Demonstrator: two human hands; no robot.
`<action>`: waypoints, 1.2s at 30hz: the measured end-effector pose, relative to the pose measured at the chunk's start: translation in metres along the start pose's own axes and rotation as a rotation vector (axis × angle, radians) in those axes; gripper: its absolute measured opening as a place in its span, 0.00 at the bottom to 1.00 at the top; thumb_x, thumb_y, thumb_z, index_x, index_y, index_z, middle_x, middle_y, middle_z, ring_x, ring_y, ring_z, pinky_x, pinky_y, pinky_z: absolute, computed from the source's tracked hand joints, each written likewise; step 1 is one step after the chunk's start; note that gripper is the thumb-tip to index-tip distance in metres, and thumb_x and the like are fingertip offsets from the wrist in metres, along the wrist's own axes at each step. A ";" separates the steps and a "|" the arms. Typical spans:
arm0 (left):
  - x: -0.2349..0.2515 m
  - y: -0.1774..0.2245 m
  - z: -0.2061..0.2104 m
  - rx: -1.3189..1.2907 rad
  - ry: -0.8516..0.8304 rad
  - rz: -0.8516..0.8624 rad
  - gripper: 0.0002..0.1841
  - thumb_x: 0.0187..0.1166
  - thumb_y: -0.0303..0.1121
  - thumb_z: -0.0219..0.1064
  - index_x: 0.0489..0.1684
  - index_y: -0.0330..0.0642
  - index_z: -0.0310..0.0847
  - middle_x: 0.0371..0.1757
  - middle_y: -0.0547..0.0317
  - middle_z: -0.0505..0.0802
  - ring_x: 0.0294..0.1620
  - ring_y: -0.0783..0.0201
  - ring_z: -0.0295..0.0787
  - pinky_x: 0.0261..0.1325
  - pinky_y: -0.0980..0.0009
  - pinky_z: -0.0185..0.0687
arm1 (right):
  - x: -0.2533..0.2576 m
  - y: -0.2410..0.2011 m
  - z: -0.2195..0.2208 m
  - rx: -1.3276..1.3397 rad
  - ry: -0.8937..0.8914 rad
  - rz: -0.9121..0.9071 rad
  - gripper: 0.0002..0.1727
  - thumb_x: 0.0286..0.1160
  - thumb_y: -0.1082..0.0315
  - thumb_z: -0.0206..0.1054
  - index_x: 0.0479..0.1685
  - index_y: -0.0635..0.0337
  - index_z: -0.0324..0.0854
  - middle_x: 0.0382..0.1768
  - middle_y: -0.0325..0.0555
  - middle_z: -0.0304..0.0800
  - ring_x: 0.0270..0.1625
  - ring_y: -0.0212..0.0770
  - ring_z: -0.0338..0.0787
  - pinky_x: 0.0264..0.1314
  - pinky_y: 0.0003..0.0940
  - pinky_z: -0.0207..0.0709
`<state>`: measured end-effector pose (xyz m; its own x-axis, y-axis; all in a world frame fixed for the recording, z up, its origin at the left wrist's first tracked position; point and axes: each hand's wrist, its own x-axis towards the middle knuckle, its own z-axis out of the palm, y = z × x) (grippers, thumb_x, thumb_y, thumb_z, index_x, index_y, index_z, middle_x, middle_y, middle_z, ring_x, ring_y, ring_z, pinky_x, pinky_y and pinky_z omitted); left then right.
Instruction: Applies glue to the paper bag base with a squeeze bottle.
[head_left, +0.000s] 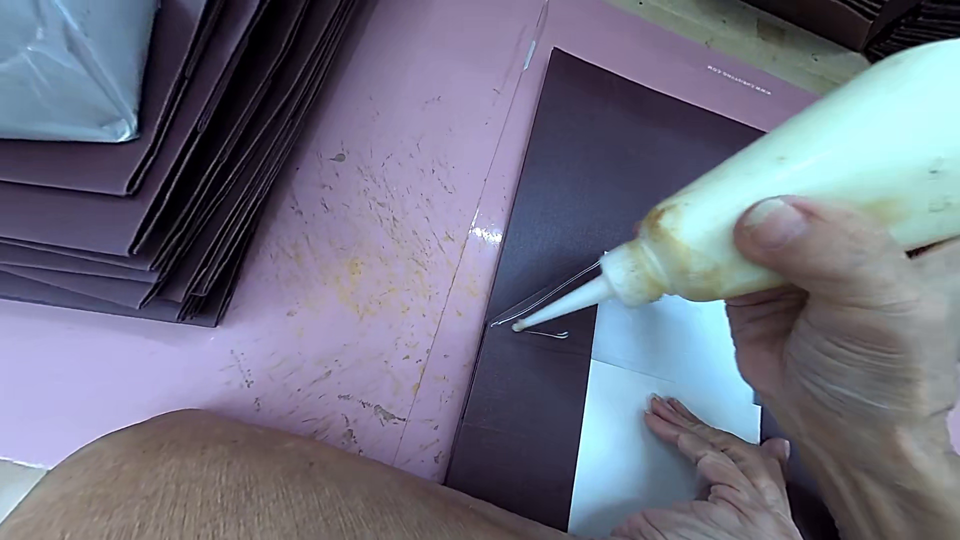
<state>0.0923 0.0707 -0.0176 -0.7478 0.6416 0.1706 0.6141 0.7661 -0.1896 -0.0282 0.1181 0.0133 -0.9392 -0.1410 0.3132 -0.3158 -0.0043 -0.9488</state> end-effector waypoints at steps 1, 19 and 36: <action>0.000 0.002 0.002 0.002 0.023 -0.022 0.18 0.82 0.19 0.52 0.57 0.31 0.89 0.51 0.39 0.95 0.46 0.45 0.95 0.44 0.55 0.84 | 0.001 0.000 0.007 0.007 -0.015 -0.029 0.24 0.56 0.68 0.84 0.50 0.51 0.77 0.39 0.35 0.94 0.40 0.35 0.96 0.40 0.31 0.94; -0.001 -0.001 -0.001 0.006 -0.019 0.029 0.21 0.83 0.19 0.50 0.71 0.31 0.83 0.52 0.34 0.94 0.45 0.41 0.95 0.46 0.55 0.85 | 0.018 0.006 -0.011 -0.031 0.125 0.284 0.13 0.71 0.67 0.76 0.50 0.48 0.79 0.38 0.34 0.95 0.36 0.35 0.98 0.38 0.32 0.95; -0.003 0.007 0.015 -0.070 0.049 -0.014 0.26 0.83 0.21 0.50 0.81 0.36 0.73 0.50 0.37 0.93 0.47 0.42 0.94 0.51 0.52 0.84 | 0.030 0.011 -0.034 -0.088 0.181 0.212 0.14 0.68 0.69 0.74 0.48 0.47 0.76 0.34 0.29 0.95 0.33 0.32 0.97 0.34 0.29 0.95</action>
<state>0.0953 0.0735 -0.0341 -0.7442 0.6307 0.2199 0.6213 0.7745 -0.1187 -0.0644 0.1476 0.0141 -0.9918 0.0494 0.1177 -0.1128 0.0931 -0.9893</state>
